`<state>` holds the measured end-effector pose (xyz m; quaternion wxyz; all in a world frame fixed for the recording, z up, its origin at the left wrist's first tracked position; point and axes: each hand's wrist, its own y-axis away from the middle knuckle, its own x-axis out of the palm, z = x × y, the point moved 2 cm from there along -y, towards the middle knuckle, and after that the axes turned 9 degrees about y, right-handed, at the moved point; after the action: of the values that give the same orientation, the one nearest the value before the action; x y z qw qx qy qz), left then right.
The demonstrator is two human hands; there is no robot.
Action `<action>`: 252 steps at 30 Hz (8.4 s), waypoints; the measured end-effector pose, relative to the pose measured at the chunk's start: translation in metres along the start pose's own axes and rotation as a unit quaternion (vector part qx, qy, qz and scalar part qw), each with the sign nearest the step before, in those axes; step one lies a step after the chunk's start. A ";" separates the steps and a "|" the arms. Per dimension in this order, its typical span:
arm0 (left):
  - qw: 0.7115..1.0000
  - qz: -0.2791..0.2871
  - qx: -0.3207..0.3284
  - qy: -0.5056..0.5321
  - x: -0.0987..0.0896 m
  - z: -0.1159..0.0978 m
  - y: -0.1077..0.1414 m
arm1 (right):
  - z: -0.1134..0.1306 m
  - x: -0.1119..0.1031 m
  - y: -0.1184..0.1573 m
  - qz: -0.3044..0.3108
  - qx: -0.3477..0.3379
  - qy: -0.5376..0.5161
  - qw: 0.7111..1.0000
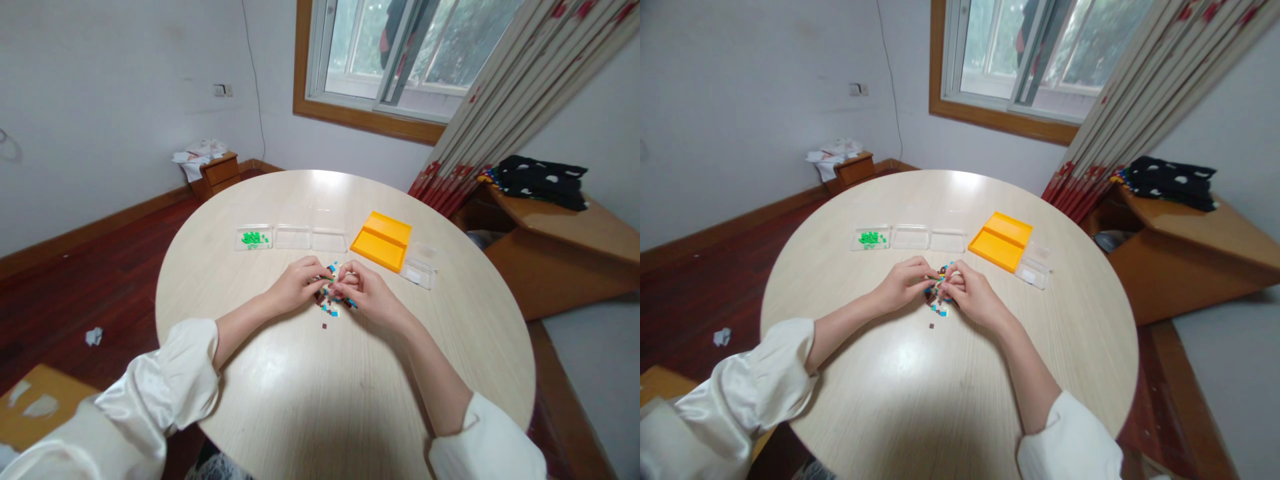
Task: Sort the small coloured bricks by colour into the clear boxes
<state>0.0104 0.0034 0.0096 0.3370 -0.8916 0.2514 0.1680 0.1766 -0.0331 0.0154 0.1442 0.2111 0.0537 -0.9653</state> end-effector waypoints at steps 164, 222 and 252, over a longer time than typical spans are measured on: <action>0.852 0.023 -0.289 0.435 0.016 0.014 -0.001 | 0.019 -0.001 0.004 -0.100 -0.139 0.314 0.934; 0.898 -0.287 -0.244 -0.228 -0.112 0.073 -0.007 | -0.009 -0.039 0.002 -0.158 0.027 0.409 0.898; 0.908 -0.229 -0.217 -0.276 -0.104 0.092 -0.005 | -0.023 -0.026 -0.003 -0.074 -0.021 0.430 0.899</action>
<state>-0.0838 0.1042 -0.0051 0.2203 -0.8940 -0.1055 0.3756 0.2079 -0.0199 0.0054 0.0395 0.5984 0.1458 -0.7868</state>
